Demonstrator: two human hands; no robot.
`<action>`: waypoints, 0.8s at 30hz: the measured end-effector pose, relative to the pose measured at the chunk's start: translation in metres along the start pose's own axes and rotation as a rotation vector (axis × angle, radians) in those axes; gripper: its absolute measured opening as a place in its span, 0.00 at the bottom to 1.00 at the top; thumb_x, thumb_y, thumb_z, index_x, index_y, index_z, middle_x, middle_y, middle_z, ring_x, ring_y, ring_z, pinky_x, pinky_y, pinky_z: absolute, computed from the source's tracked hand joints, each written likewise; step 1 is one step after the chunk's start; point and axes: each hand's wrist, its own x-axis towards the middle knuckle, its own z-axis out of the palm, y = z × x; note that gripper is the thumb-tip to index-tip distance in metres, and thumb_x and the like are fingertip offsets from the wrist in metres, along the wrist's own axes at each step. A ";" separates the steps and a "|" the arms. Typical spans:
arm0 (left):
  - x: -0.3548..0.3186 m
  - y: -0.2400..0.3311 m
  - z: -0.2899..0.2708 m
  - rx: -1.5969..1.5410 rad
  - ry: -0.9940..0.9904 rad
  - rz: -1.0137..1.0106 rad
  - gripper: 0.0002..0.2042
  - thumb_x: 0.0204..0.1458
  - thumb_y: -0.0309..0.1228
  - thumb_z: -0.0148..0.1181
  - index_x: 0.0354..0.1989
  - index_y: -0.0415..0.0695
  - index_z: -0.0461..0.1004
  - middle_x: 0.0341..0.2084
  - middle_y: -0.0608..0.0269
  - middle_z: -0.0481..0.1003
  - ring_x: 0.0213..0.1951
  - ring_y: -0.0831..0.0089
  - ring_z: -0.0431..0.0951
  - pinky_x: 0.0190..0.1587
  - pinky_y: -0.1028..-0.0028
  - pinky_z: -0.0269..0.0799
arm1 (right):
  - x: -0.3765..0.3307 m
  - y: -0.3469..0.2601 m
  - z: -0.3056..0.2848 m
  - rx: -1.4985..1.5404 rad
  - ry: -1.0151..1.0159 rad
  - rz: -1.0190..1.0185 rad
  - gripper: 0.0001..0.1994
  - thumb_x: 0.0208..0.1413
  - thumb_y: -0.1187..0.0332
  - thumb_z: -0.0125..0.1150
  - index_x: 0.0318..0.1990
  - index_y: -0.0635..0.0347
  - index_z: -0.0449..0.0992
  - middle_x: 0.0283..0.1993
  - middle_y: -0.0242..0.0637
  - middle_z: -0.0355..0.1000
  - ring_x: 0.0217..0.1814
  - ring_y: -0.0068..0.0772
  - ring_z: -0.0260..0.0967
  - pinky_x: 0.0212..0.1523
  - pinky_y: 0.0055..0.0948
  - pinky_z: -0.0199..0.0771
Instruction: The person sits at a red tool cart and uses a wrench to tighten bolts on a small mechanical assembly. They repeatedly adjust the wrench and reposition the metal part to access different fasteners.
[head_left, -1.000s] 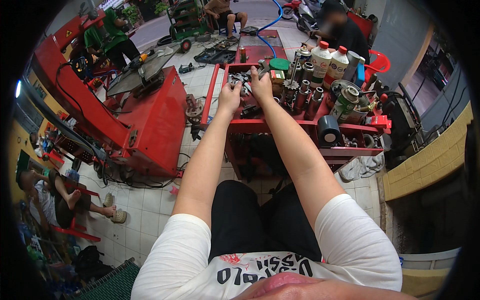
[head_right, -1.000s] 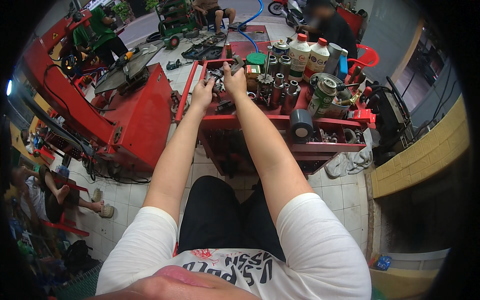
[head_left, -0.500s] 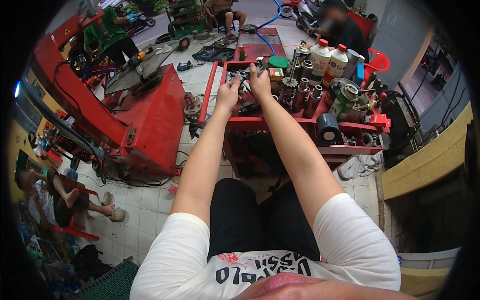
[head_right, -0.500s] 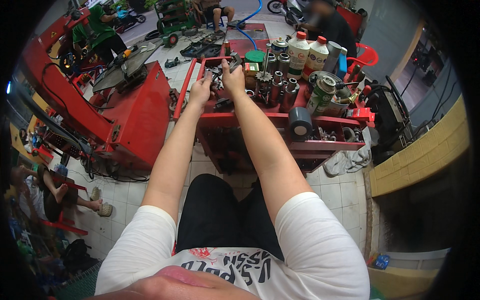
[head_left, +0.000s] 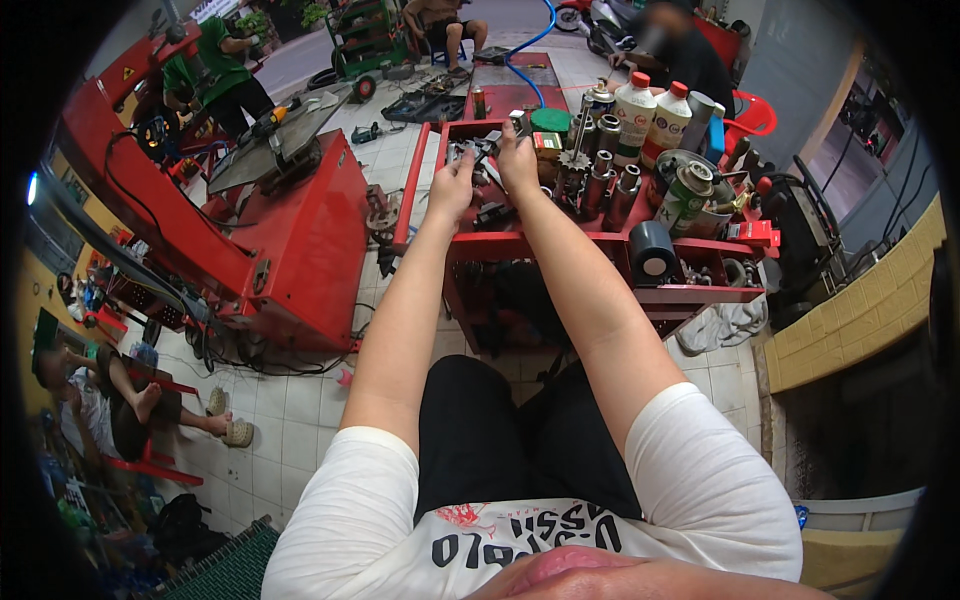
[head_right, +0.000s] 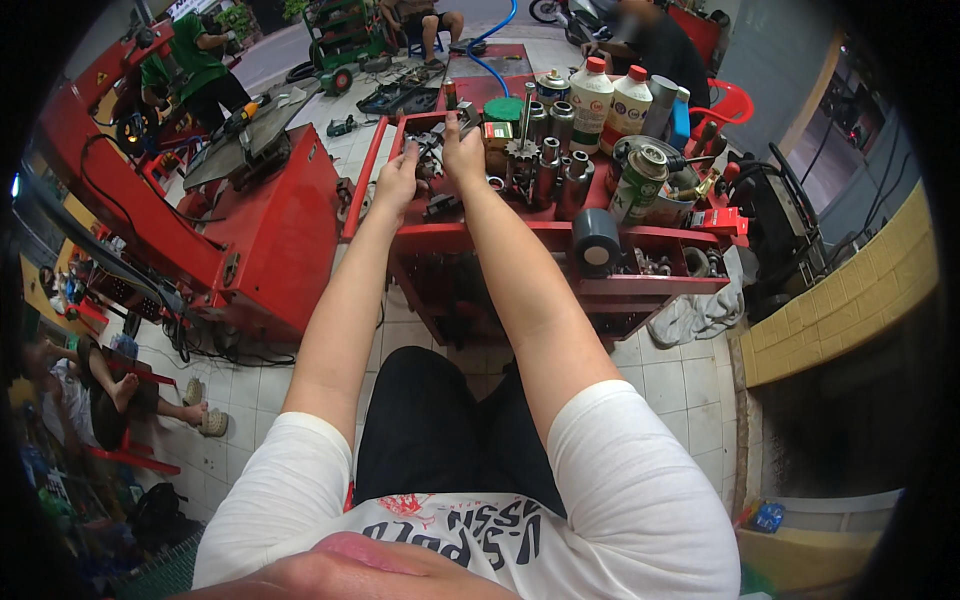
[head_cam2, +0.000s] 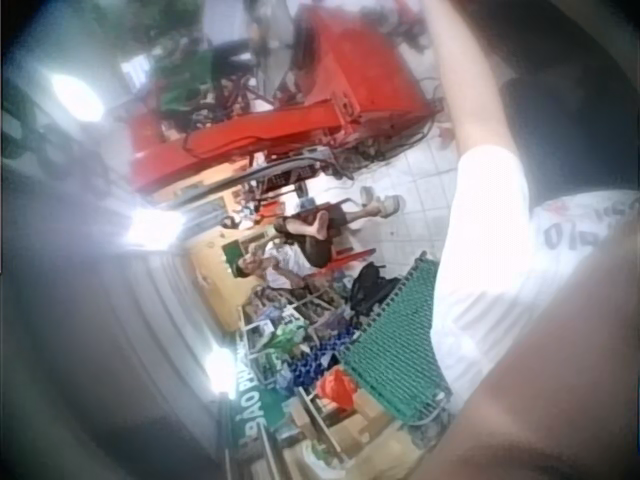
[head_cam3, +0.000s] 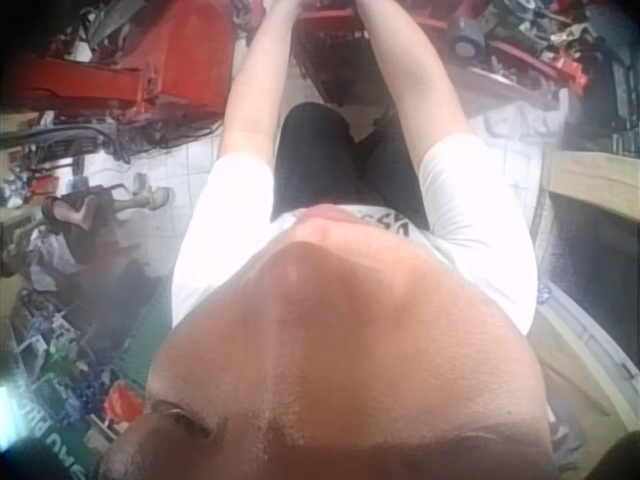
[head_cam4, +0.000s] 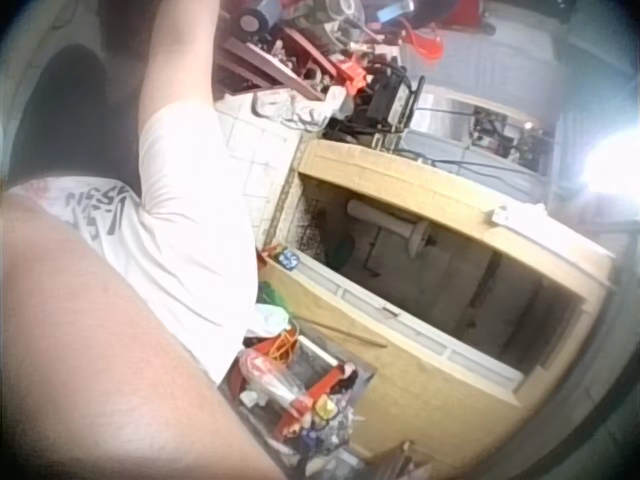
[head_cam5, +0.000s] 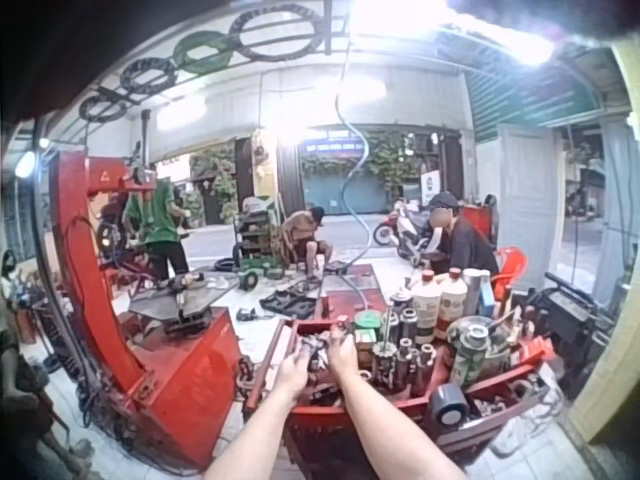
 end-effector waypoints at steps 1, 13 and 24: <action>0.002 0.002 0.001 0.023 0.000 0.038 0.21 0.64 0.51 0.61 0.38 0.42 0.77 0.27 0.68 0.78 0.23 0.81 0.75 0.27 0.79 0.68 | 0.005 0.001 -0.004 0.077 -0.052 0.057 0.38 0.63 0.29 0.46 0.38 0.66 0.71 0.33 0.46 0.76 0.37 0.46 0.75 0.44 0.42 0.72; -0.007 0.005 -0.004 -0.063 -0.061 0.175 0.19 0.61 0.49 0.66 0.41 0.43 0.77 0.29 0.70 0.77 0.28 0.84 0.74 0.31 0.83 0.68 | -0.008 -0.014 -0.006 0.351 -0.100 0.098 0.31 0.66 0.35 0.52 0.37 0.62 0.71 0.29 0.33 0.71 0.29 0.25 0.67 0.33 0.31 0.69; -0.001 0.002 -0.005 -0.135 -0.005 0.180 0.17 0.61 0.46 0.67 0.40 0.43 0.75 0.27 0.70 0.77 0.28 0.83 0.75 0.30 0.82 0.69 | -0.008 -0.013 -0.003 0.453 -0.162 0.118 0.24 0.67 0.43 0.57 0.35 0.57 0.71 0.25 0.25 0.67 0.23 0.19 0.61 0.24 0.27 0.61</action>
